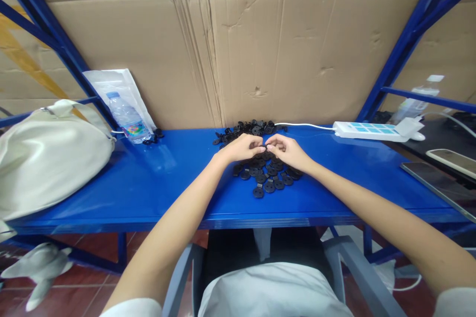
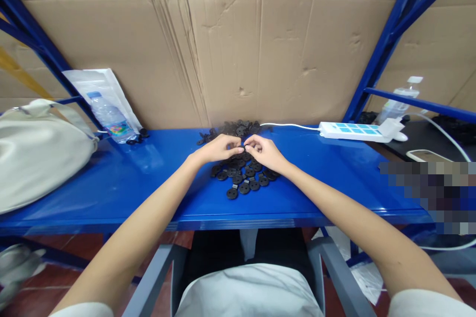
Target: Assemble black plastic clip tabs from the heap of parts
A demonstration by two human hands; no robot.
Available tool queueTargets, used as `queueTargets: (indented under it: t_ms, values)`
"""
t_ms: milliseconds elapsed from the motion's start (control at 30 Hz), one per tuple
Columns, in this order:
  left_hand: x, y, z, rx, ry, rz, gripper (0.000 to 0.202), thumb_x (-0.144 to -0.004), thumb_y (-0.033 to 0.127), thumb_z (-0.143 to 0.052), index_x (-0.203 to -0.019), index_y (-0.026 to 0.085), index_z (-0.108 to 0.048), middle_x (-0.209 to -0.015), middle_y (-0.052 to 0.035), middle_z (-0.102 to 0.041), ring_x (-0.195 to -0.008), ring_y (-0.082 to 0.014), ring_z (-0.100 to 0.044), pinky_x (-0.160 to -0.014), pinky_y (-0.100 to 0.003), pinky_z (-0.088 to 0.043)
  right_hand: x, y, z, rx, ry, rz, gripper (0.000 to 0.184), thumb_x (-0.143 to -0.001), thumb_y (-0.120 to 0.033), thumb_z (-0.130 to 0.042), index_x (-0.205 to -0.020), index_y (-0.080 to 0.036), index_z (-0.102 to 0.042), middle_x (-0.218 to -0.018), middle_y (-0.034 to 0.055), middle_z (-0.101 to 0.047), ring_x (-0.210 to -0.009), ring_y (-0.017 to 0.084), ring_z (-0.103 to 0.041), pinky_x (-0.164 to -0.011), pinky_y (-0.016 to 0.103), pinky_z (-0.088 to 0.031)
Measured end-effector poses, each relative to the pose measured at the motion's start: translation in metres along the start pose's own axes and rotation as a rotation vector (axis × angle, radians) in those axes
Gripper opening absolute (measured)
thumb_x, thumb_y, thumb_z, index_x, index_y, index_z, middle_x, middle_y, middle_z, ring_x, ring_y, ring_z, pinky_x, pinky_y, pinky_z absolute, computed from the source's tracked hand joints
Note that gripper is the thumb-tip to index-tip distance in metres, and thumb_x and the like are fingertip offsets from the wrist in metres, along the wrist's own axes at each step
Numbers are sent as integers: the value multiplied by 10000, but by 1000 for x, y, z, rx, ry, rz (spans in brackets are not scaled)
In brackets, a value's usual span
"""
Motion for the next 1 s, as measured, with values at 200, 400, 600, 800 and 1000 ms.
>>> queueTargets:
  t_ms: [200, 400, 600, 800, 1000]
  values:
    - [-1, 2, 3, 61, 71, -7, 214, -839, 357, -598, -894, 151, -594, -761, 2, -617, -676, -115, -538, -633, -219, -394, 0, 1, 3, 64, 18, -1, 203, -838, -332, -573, -950, -170, -621, -793, 38, -664, -611, 136, -582, -582, 274, -471]
    - [-3, 4, 6, 94, 84, -7, 65, -816, 206, -618, -812, 141, -614, -715, 3, -612, -676, -111, -547, -663, -225, -414, 1, -2, -1, 110, 4, 24, 191, -835, -296, -576, -959, -167, -642, -781, 40, -677, -598, 128, -565, -573, 262, -457]
    - [-3, 4, 4, 83, 80, -1, 27, -813, 155, -605, -793, 137, -606, -707, 5, -601, -666, -106, -540, -660, -224, -410, 3, -7, -1, 147, -5, 40, 187, -837, -285, -576, -965, -166, -642, -790, 41, -686, -578, 118, -552, -553, 250, -449]
    - [-3, 3, 2, 80, 75, 31, 25, -815, 128, -586, -798, 135, -603, -702, 5, -594, -661, -106, -537, -647, -222, -405, 2, -7, -1, 174, 4, 53, 172, -824, -283, -587, -947, -170, -627, -806, 40, -684, -563, 114, -547, -539, 245, -439]
    - [-3, 4, 3, 86, 77, 16, 10, -820, 150, -599, -819, 141, -605, -718, 5, -600, -678, -107, -545, -666, -228, -417, 0, -8, 2, 205, 16, 65, 139, -818, -274, -586, -901, -176, -640, -783, 28, -681, -566, 113, -537, -552, 247, -430]
Point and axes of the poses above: each hand's wrist, its own x-axis away from the middle knuckle, its own z-axis out of the back of the hand, y = z × x, the point moved 5 cm from there along -x, towards the middle knuckle
